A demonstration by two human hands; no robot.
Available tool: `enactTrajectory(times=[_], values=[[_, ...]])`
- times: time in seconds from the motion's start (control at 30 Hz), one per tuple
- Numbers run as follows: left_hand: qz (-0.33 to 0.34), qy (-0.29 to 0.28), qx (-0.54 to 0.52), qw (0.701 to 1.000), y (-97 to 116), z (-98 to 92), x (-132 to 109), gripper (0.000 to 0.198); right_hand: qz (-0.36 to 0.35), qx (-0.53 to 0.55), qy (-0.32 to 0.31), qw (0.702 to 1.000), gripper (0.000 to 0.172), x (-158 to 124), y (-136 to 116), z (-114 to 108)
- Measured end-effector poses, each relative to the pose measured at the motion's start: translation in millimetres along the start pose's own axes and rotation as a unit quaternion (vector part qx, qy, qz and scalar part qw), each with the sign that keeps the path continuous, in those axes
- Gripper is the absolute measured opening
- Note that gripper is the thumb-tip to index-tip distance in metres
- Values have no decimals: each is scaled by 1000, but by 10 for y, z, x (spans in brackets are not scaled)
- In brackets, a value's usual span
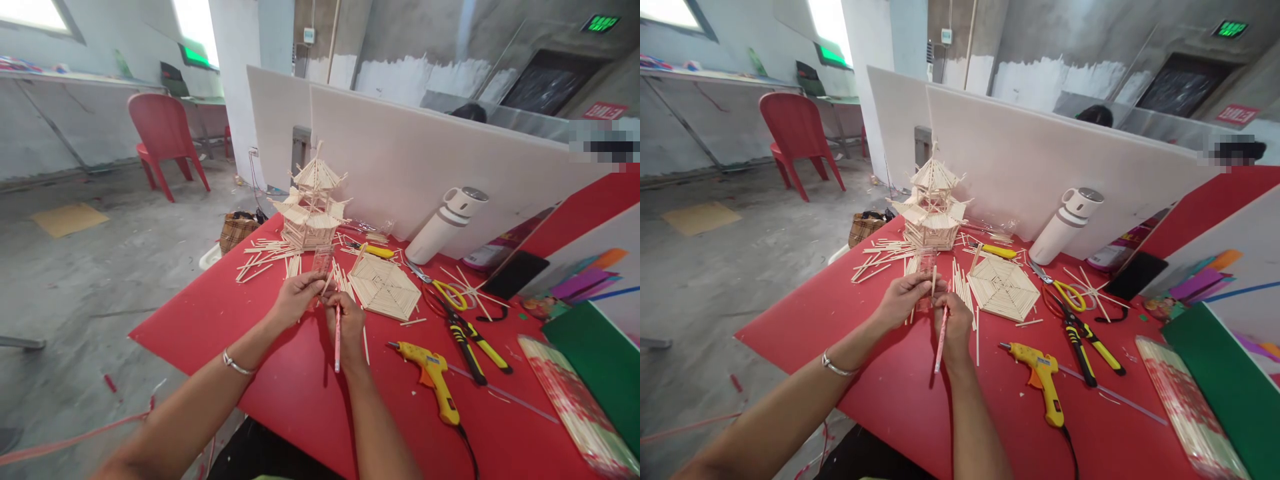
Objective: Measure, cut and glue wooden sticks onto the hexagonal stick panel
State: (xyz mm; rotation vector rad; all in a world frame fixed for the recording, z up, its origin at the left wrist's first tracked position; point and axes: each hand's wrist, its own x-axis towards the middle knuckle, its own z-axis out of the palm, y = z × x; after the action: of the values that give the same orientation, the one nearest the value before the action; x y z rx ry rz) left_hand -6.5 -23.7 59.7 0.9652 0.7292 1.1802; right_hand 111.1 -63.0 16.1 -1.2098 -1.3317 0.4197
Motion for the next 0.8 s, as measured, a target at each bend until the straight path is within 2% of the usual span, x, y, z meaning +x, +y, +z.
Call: enactTrajectory(times=[0.17, 0.43, 0.6, 0.8], values=[[-10, 10, -9, 1000, -5, -10, 3, 44, 20, 10, 9, 1000, 21, 6, 21, 5], [13, 18, 29, 999, -23, -17, 2, 38, 30, 13, 13, 999, 23, 12, -59, -1], [9, 38, 33, 999, -3, -20, 2, 36, -11, -8, -5, 1000, 23, 10, -66, -20], [-9, 24, 24, 999, -1, -45, 12, 34, -29, -49, -40, 998, 18, -29, 44, -22]])
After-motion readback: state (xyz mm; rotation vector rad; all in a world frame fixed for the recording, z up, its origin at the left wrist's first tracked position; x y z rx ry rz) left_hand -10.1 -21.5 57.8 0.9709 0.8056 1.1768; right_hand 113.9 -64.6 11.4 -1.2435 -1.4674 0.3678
